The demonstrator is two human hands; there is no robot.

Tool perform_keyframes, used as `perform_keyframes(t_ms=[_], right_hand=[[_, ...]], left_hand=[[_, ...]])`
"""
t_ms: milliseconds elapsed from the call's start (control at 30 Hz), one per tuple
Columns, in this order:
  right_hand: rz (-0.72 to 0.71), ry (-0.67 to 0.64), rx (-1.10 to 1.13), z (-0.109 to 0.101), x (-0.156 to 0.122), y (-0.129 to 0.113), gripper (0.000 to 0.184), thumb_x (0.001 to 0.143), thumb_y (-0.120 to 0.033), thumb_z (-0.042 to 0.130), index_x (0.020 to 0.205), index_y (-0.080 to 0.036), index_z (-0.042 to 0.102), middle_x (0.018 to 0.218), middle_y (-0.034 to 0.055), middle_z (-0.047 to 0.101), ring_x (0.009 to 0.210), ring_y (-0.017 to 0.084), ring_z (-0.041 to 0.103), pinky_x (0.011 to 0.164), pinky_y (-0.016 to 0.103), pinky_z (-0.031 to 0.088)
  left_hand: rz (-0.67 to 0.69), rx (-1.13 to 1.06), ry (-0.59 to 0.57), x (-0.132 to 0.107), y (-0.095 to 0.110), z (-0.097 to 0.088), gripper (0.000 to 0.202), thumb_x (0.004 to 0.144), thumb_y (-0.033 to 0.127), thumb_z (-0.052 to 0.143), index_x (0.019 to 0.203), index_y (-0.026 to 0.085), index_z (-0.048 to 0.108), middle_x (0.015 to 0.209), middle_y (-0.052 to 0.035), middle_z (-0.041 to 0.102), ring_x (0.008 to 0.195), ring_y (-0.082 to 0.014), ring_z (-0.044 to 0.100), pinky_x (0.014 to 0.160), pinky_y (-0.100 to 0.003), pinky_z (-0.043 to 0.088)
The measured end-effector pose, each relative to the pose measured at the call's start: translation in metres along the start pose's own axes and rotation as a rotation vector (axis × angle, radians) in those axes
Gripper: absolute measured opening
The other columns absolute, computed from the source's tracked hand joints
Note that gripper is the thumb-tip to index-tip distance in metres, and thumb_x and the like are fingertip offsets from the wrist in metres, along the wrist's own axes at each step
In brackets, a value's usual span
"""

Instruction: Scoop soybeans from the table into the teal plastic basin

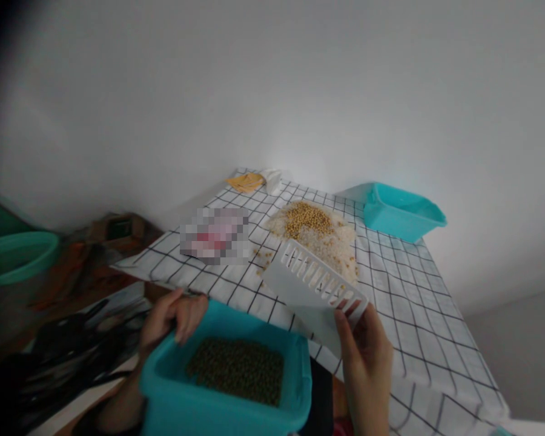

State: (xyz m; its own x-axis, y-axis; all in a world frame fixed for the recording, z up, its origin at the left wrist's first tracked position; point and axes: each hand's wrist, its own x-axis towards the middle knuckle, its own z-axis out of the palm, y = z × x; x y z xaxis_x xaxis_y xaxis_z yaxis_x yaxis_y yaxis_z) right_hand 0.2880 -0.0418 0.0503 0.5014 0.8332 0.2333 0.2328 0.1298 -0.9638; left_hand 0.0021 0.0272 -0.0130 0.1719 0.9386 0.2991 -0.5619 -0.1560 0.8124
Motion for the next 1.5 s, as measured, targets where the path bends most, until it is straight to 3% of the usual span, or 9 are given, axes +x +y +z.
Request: perform_keyframes(t_ms=[200, 267, 400, 600, 767, 1000, 1300, 1500], right_hand=[[0.096, -0.100, 0.093, -0.017, 0.008, 0.010, 0.028, 0.076, -0.038, 0.082, 0.095, -0.021, 0.072, 0.094, 0.0058, 0.073, 0.091, 0.026, 0.067, 0.077, 0.033, 0.051], [0.075, -0.023, 0.124, -0.025, 0.012, 0.010, 0.030, 0.071, -0.036, 0.085, 0.095, -0.021, 0.073, 0.094, 0.0057, 0.074, 0.094, 0.027, 0.067, 0.079, 0.033, 0.050], [-0.013, 0.141, 0.157, -0.032, 0.016, 0.007, 0.017, 0.077, -0.031, 0.081, 0.088, -0.022, 0.071, 0.089, 0.0014, 0.072, 0.090, 0.020, 0.064, 0.082, 0.029, 0.046], [0.017, 0.080, 0.103, -0.024, 0.018, 0.018, 0.022, 0.076, -0.037, 0.081, 0.090, -0.022, 0.073, 0.087, 0.0032, 0.075, 0.084, 0.022, 0.067, 0.075, 0.030, 0.049], [0.085, -0.082, 0.101, -0.017, 0.018, 0.016, 0.026, 0.074, -0.038, 0.081, 0.094, -0.022, 0.075, 0.092, 0.0057, 0.077, 0.086, 0.026, 0.069, 0.075, 0.033, 0.052], [0.031, 0.052, 0.107, -0.002, 0.014, 0.005, 0.021, 0.077, -0.037, 0.078, 0.088, -0.022, 0.070, 0.085, 0.0020, 0.073, 0.081, 0.022, 0.065, 0.073, 0.030, 0.048], [0.083, 0.005, 0.057, 0.004, 0.014, 0.015, 0.032, 0.077, -0.040, 0.078, 0.102, -0.020, 0.070, 0.104, 0.0058, 0.074, 0.080, 0.021, 0.065, 0.068, 0.029, 0.049], [0.049, 0.131, 0.078, 0.002, 0.017, 0.018, 0.033, 0.073, -0.043, 0.080, 0.093, -0.019, 0.069, 0.088, 0.0036, 0.073, 0.078, 0.021, 0.065, 0.067, 0.029, 0.049]], left_hand=[[0.005, -0.002, 0.008, -0.001, -0.001, 0.000, 0.069, 0.103, 0.034, 0.035, 0.041, 0.021, 0.062, 0.036, -0.0002, 0.051, 0.040, -0.0130, 0.040, 0.060, -0.036, 0.031], [0.008, 0.001, 0.006, -0.001, 0.000, 0.000, 0.069, 0.103, 0.034, 0.035, 0.041, 0.021, 0.062, 0.036, -0.0003, 0.051, 0.040, -0.0131, 0.040, 0.060, -0.037, 0.031], [0.007, 0.003, 0.002, -0.001, -0.001, -0.001, 0.070, 0.104, 0.034, 0.034, 0.041, 0.021, 0.062, 0.036, -0.0004, 0.051, 0.041, -0.0134, 0.041, 0.060, -0.037, 0.030], [0.016, 0.025, -0.009, 0.000, -0.002, -0.004, 0.070, 0.104, 0.032, 0.032, 0.042, 0.021, 0.062, 0.036, -0.0006, 0.052, 0.040, -0.0143, 0.040, 0.061, -0.039, 0.030], [0.024, 0.048, -0.024, 0.000, -0.003, -0.005, 0.070, 0.104, 0.035, 0.032, 0.041, 0.021, 0.060, 0.036, -0.0010, 0.051, 0.039, -0.0148, 0.039, 0.062, -0.040, 0.031], [0.042, 0.066, -0.023, 0.001, -0.005, -0.004, 0.071, 0.104, 0.033, 0.027, 0.040, 0.021, 0.055, 0.035, -0.0013, 0.049, 0.039, -0.0143, 0.039, 0.060, -0.040, 0.031], [0.069, 0.088, 0.004, 0.001, -0.011, -0.006, 0.069, 0.103, 0.034, 0.030, 0.038, 0.020, 0.049, 0.033, -0.0023, 0.046, 0.037, -0.0137, 0.041, 0.058, -0.039, 0.032], [0.070, 0.095, 0.013, 0.001, -0.013, -0.006, 0.069, 0.102, 0.035, 0.031, 0.037, 0.021, 0.049, 0.032, -0.0017, 0.044, 0.037, -0.0134, 0.040, 0.057, -0.038, 0.032]])
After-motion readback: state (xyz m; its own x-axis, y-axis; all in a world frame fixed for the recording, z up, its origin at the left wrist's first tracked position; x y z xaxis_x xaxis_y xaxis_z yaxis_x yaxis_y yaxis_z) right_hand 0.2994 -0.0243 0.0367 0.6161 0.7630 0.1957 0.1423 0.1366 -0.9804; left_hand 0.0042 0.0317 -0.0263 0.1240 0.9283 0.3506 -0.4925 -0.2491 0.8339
